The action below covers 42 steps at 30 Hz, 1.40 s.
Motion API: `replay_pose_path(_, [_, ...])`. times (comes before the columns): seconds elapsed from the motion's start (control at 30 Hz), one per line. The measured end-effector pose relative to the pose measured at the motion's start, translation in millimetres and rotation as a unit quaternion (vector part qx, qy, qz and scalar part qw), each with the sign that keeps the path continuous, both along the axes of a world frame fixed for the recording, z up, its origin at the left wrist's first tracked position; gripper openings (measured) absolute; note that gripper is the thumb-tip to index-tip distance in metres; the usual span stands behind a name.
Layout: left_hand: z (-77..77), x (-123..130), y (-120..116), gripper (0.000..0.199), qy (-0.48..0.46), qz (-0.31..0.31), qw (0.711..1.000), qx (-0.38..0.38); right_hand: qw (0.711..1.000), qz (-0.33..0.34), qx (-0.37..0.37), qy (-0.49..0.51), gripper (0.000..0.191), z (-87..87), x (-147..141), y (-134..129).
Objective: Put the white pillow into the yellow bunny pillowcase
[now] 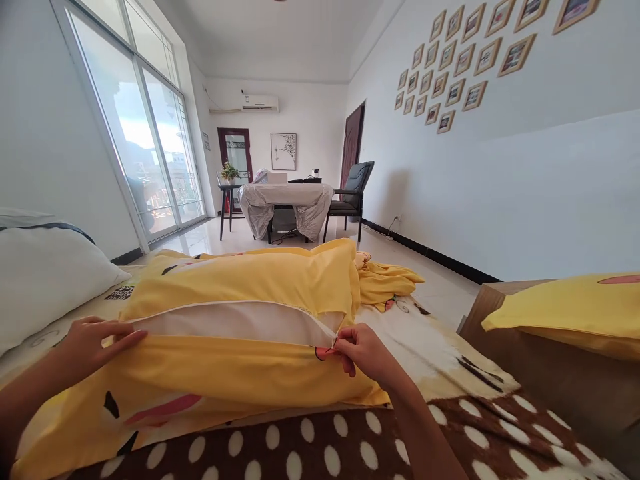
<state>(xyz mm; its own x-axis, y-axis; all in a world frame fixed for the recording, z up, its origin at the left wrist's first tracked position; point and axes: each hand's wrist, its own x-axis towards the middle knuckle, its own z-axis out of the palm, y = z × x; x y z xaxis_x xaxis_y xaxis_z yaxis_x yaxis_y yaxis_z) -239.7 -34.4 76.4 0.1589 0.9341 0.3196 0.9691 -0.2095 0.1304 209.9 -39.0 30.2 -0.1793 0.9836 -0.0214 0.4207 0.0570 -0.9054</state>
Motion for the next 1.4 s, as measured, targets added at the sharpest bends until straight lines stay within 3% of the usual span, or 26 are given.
replay_pose_path(0.1, [-10.3,-19,-10,0.043,0.000,0.005,1.000,-0.010,0.997,-0.050,0.012,-0.055,0.024,-1.1,3,3])
replay_pose_path(0.23, [-10.2,-8,-38,0.033,-0.035,-0.057,0.994,-0.088,0.972,-0.121,0.008,-0.202,0.029,-0.1,13,4])
replay_pose_path(0.27, [-8.3,-5,-46,0.033,-0.039,-0.055,0.992,-0.103,0.955,-0.142,0.012,-0.260,0.030,0.1,10,2])
replay_pose_path(0.33, [-4.2,-2,-63,0.030,-0.046,-0.036,0.991,-0.120,0.895,-0.206,0.061,-0.391,0.027,0.3,-10,-6])
replay_pose_path(0.4, [-0.9,-1,-78,0.027,-0.047,-0.019,0.991,-0.128,0.830,-0.242,0.179,-0.469,0.020,0.9,-48,-19])
replay_pose_path(0.43, [0.5,0,-84,0.027,-0.046,-0.016,0.990,-0.133,0.816,-0.223,0.249,-0.472,0.017,2.0,-73,-27])
replay_pose_path(0.5, [2.8,4,-95,0.029,-0.038,-0.019,0.988,-0.147,0.838,-0.071,0.361,-0.403,0.019,6.9,-128,-45])
replay_pose_path(0.57, [5.2,11,-105,0.031,-0.024,-0.015,0.987,-0.155,0.855,0.127,0.394,-0.313,0.027,14.5,-183,-60])
replay_pose_path(0.6, [6.9,14,-109,0.031,-0.013,-0.008,0.988,-0.155,0.849,0.188,0.397,-0.295,0.032,18.4,-208,-65])
replay_pose_path(0.67, [12.1,19,-116,0.031,0.019,0.005,0.987,-0.156,0.829,0.258,0.403,-0.291,0.023,22.9,-249,-72])
replay_pose_path(0.8, [29.3,0,-121,0.026,0.004,-0.061,0.979,-0.192,0.812,0.247,0.401,-0.344,0.007,8.1,-296,-77])
replay_pose_path(0.9, [35.6,-33,-114,0.030,-0.104,-0.109,0.970,-0.192,0.781,0.224,0.446,-0.375,0.045,-17.9,-306,-77])
replay_pose_path(1.0, [25.8,-56,-97,0.043,-0.186,-0.060,0.967,-0.164,0.752,0.233,0.484,-0.380,0.073,-38.2,-307,-73])
replay_pose_path(1.2, [-4.6,-32,-62,0.044,-0.188,0.043,0.972,-0.136,0.746,0.248,0.497,-0.369,0.082,-44.4,-306,-70])
replay_pose_path(1.4, [-11.7,-28,-54,0.033,-0.187,0.013,0.972,-0.143,0.738,0.263,0.514,-0.350,0.078,-45.6,-304,-72])
